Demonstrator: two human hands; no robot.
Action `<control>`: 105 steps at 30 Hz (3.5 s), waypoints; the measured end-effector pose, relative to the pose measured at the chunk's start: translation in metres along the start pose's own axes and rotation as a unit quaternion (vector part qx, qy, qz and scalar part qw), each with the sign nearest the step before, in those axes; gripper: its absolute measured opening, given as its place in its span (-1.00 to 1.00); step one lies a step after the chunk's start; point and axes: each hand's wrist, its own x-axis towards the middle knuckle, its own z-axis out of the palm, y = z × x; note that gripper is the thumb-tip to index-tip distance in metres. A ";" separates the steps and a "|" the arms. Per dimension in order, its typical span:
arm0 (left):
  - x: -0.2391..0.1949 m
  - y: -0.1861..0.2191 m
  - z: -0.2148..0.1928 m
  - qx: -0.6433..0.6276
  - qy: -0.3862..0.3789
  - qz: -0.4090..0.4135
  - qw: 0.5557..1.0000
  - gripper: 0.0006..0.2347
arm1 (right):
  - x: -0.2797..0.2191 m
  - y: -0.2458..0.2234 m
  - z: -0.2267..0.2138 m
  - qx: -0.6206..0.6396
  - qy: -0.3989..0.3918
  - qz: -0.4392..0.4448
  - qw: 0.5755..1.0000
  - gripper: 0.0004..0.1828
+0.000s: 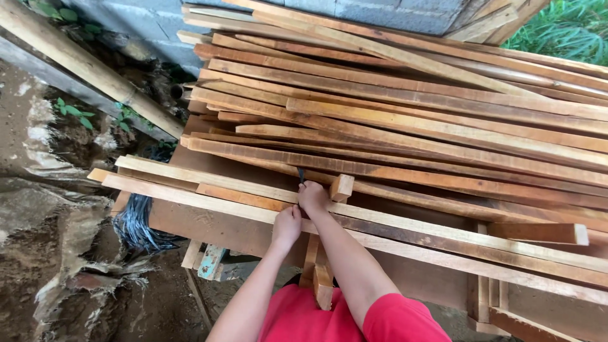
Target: The person aligns a stack of wooden planks on a workbench and secures them with a black strap. They wrap the strap around the bundle and tie it tightly by hand to hold the planks together.
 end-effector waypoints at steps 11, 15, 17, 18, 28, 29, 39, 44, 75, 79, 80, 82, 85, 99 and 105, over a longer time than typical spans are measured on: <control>-0.005 -0.002 -0.001 -0.051 -0.040 0.014 0.998 -0.53 | 0.029 0.032 0.002 0.077 -0.085 0.019 0.993 -0.70; 0.003 -0.013 0.008 -0.054 -0.053 -0.002 0.997 -0.54 | 0.021 0.039 -0.003 -0.041 -0.137 -0.067 0.988 -0.68; -0.004 -0.003 0.000 -0.071 -0.056 -0.004 0.996 -0.55 | 0.005 0.015 -0.019 -0.016 -0.120 -0.051 0.991 -0.70; -0.007 0.000 -0.006 -0.087 -0.059 -0.007 0.994 -0.55 | -0.004 0.002 -0.024 0.009 -0.104 -0.036 0.994 -0.66; -0.015 0.008 -0.015 -0.105 -0.070 0.005 0.992 -0.55 | -0.023 -0.017 -0.026 0.076 0.002 -0.022 0.997 -0.74; -0.015 0.006 -0.014 -0.099 -0.073 -0.003 0.992 -0.55 | -0.023 -0.016 -0.022 0.087 0.010 -0.020 0.996 -0.80; -0.008 -0.002 -0.007 -0.095 -0.062 0.013 0.993 -0.55 | -0.045 -0.032 -0.041 0.089 -0.010 -0.036 0.995 -0.61; -0.009 -0.001 -0.008 -0.097 -0.063 0.012 0.993 -0.55 | -0.048 -0.024 -0.052 0.055 -0.067 -0.075 0.993 -0.63; -0.008 0.012 -0.039 0.013 -0.099 0.018 0.995 -0.56 | -0.008 -0.014 -0.013 0.023 -0.021 0.027 0.999 -0.80; 0.008 0.016 -0.053 -0.077 -0.086 -0.015 0.993 -0.59 | 0.004 -0.001 -0.011 0.039 -0.039 0.036 0.998 -0.79; 0.006 0.032 -0.066 -0.093 -0.071 -0.015 0.993 -0.60 | 0.003 -0.001 -0.012 0.076 -0.036 0.021 0.996 -0.81; 0.024 0.038 -0.067 -0.109 -0.055 -0.016 0.992 -0.59 | 0.002 -0.002 -0.014 0.113 -0.034 0.005 0.993 -0.80; 0.076 0.016 -0.040 -0.136 -0.033 -0.060 0.988 -0.63 | 0.000 -0.008 -0.018 0.165 -0.036 0.018 0.986 -0.68; 0.145 0.026 -0.006 -0.117 0.001 -0.040 0.992 -0.67 | -0.001 0.008 -0.021 0.069 -0.086 -0.099 0.989 -0.81; 0.110 0.032 -0.048 0.051 -0.169 0.022 0.984 -0.59 | 0.008 0.021 -0.013 0.069 -0.098 -0.105 0.987 -0.75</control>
